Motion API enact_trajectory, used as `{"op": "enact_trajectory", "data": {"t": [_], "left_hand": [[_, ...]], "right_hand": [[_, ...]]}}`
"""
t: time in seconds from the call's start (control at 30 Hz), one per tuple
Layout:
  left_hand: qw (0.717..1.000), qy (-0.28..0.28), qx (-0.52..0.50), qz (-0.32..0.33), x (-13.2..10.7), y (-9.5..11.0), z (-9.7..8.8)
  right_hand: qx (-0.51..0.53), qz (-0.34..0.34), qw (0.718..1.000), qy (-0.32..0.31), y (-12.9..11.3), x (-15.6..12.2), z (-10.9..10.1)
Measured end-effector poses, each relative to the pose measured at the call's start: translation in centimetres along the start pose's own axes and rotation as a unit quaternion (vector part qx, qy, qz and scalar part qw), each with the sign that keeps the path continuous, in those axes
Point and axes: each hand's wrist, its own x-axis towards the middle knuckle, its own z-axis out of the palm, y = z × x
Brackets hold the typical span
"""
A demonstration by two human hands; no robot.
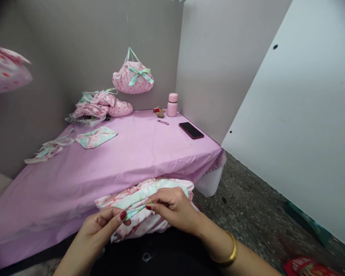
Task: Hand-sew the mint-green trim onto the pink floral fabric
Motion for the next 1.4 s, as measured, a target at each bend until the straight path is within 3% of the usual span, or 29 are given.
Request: {"op": "enact_trajectory", "data": {"t": [0.23, 0.33, 0.5, 0.67, 0.73, 0.83, 0.93, 1.17, 1.4], "left_hand": [[0.994, -0.038, -0.093, -0.032, 0.0, -0.1, -0.1], [0.992, -0.024, -0.114, -0.052, -0.2, -0.2, -0.1], [0.997, 0.013, -0.067, -0.028, -0.5, 0.1, 0.0], [0.998, -0.044, -0.038, 0.001, -0.4, 0.3, -0.2], [0.998, -0.059, 0.022, 0.025, -0.3, 0.4, -0.3], [0.987, -0.036, 0.139, 0.065, -0.2, 0.5, -0.5], [0.980, -0.014, 0.176, 0.095, -0.4, 0.9, -0.5], [0.997, -0.038, 0.061, 0.032, -0.9, 1.5, -0.6], [1.000, -0.016, -0.008, 0.008, -0.6, 1.1, -0.4]], "right_hand": [[0.012, -0.002, 1.000, 0.004, 0.4, 0.0, -0.1], [0.015, -0.005, 1.000, 0.008, 0.5, 0.0, -0.1], [0.009, -0.001, 1.000, 0.007, 0.5, -0.1, -0.1], [0.007, -0.001, 1.000, 0.011, 0.2, 0.1, -0.3], [-0.001, -0.007, 1.000, 0.011, 0.0, 0.2, -0.3], [-0.016, -0.029, 0.999, 0.013, -0.2, 0.3, -0.3], [-0.026, -0.040, 0.999, 0.014, -0.4, 0.4, -0.3], [-0.026, -0.031, 0.999, 0.014, -0.4, 0.3, -0.3], [-0.012, -0.035, 0.999, 0.015, -0.4, 0.3, -0.4]]}}
